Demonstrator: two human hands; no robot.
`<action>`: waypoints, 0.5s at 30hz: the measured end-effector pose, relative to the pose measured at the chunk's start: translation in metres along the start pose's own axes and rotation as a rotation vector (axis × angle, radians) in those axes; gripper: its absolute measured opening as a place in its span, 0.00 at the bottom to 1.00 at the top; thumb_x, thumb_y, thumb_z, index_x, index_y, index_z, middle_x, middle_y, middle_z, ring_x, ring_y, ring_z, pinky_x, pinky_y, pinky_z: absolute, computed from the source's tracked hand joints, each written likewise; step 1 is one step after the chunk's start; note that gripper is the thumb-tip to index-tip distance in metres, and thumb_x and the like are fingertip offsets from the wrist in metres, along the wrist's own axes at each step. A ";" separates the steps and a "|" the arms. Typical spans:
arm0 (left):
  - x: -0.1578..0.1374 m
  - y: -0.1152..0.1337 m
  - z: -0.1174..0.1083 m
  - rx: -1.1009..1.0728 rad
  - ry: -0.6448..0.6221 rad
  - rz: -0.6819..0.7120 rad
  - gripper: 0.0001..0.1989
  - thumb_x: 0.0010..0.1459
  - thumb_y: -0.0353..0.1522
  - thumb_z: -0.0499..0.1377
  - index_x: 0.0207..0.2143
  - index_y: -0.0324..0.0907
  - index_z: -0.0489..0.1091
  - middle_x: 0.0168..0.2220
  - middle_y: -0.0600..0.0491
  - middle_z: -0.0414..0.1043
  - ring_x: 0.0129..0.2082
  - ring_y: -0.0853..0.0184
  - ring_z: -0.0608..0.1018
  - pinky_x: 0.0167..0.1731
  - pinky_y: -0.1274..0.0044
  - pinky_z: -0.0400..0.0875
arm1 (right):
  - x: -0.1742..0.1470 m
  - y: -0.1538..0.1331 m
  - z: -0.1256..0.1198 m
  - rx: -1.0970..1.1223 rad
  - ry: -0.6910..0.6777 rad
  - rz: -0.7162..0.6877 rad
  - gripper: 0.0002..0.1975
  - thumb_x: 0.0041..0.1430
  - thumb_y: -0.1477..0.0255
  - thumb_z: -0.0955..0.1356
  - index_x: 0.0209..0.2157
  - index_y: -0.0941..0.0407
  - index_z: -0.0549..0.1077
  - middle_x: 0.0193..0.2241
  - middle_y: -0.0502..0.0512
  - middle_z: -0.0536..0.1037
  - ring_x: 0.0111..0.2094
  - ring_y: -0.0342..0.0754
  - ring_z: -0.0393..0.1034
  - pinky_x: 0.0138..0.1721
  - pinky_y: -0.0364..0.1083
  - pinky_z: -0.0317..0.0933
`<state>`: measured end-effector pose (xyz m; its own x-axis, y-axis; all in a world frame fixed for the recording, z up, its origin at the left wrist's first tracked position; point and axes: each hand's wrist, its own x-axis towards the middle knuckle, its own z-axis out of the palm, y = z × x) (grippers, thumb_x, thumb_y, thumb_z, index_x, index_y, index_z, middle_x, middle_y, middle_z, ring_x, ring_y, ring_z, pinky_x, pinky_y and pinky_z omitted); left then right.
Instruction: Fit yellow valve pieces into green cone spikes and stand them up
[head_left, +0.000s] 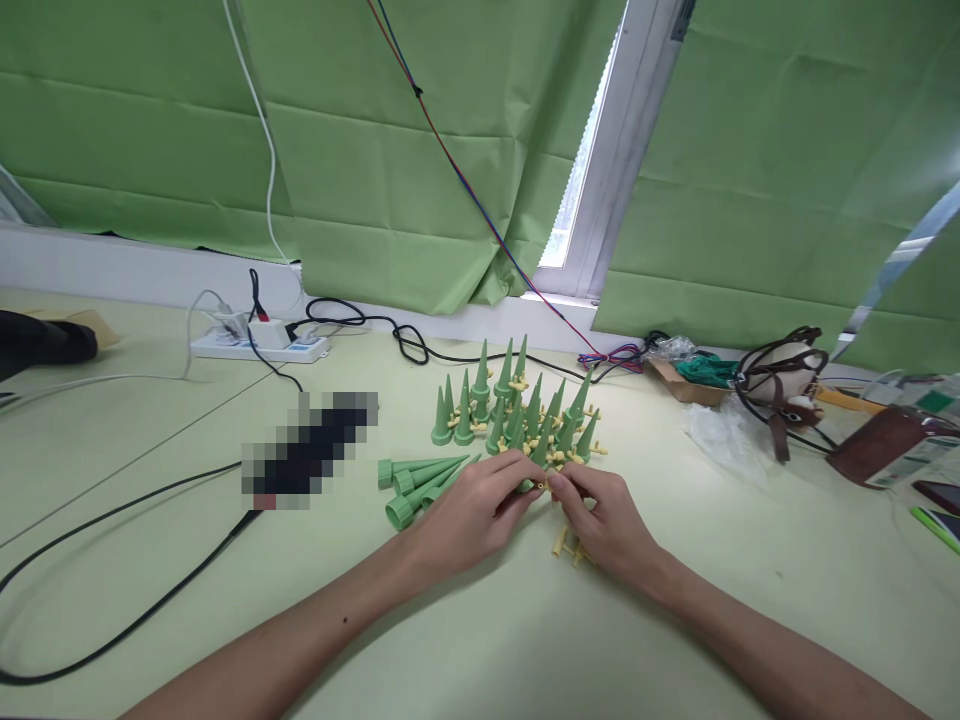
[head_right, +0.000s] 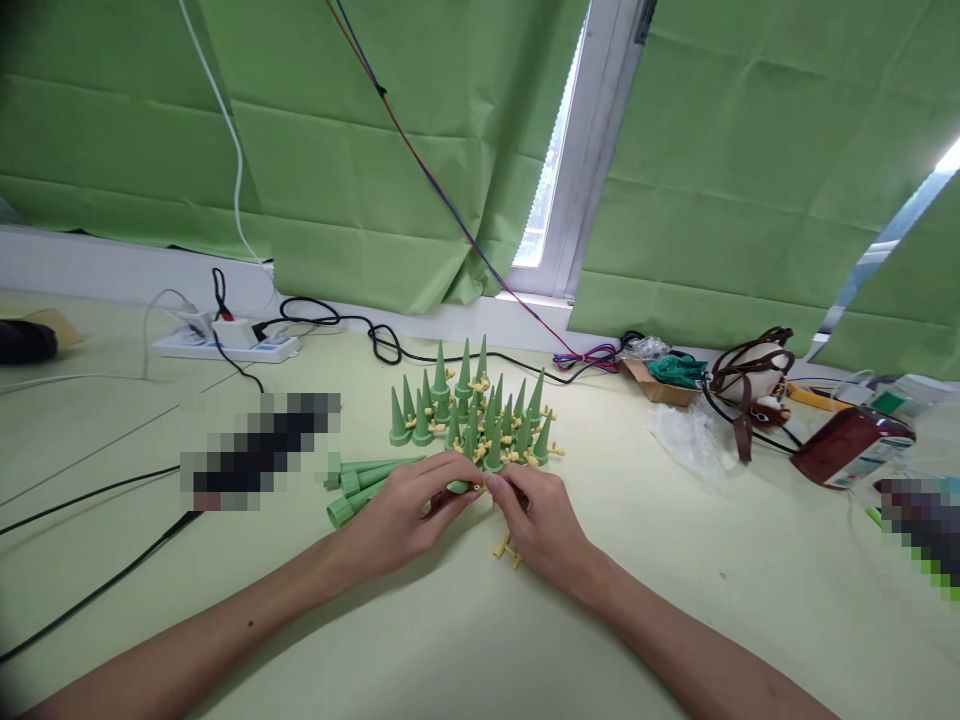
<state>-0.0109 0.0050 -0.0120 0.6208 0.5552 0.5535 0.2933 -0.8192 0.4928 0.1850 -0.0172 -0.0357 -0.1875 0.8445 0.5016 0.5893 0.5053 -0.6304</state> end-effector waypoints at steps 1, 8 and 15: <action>0.000 0.000 0.000 0.000 0.000 -0.006 0.09 0.65 0.24 0.54 0.44 0.41 0.71 0.37 0.52 0.72 0.35 0.69 0.73 0.33 0.79 0.66 | 0.000 0.000 0.000 0.003 0.006 -0.005 0.20 0.70 0.65 0.60 0.22 0.55 0.58 0.18 0.44 0.57 0.21 0.41 0.51 0.24 0.42 0.48; 0.000 0.001 -0.001 -0.008 0.004 -0.019 0.08 0.65 0.25 0.54 0.42 0.41 0.72 0.36 0.53 0.72 0.33 0.70 0.73 0.32 0.79 0.66 | -0.003 0.000 0.000 0.016 0.011 -0.006 0.19 0.69 0.65 0.60 0.24 0.55 0.61 0.19 0.45 0.59 0.22 0.42 0.53 0.25 0.42 0.49; -0.001 0.000 0.001 -0.016 -0.003 0.010 0.06 0.65 0.25 0.54 0.41 0.41 0.70 0.37 0.52 0.72 0.33 0.70 0.73 0.32 0.79 0.66 | -0.002 0.002 0.001 0.019 -0.014 0.013 0.22 0.71 0.64 0.58 0.22 0.55 0.61 0.18 0.45 0.61 0.20 0.41 0.54 0.25 0.42 0.50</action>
<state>-0.0110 0.0048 -0.0132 0.6261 0.5464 0.5563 0.2751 -0.8223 0.4981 0.1852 -0.0174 -0.0385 -0.1907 0.8536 0.4849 0.5767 0.4971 -0.6483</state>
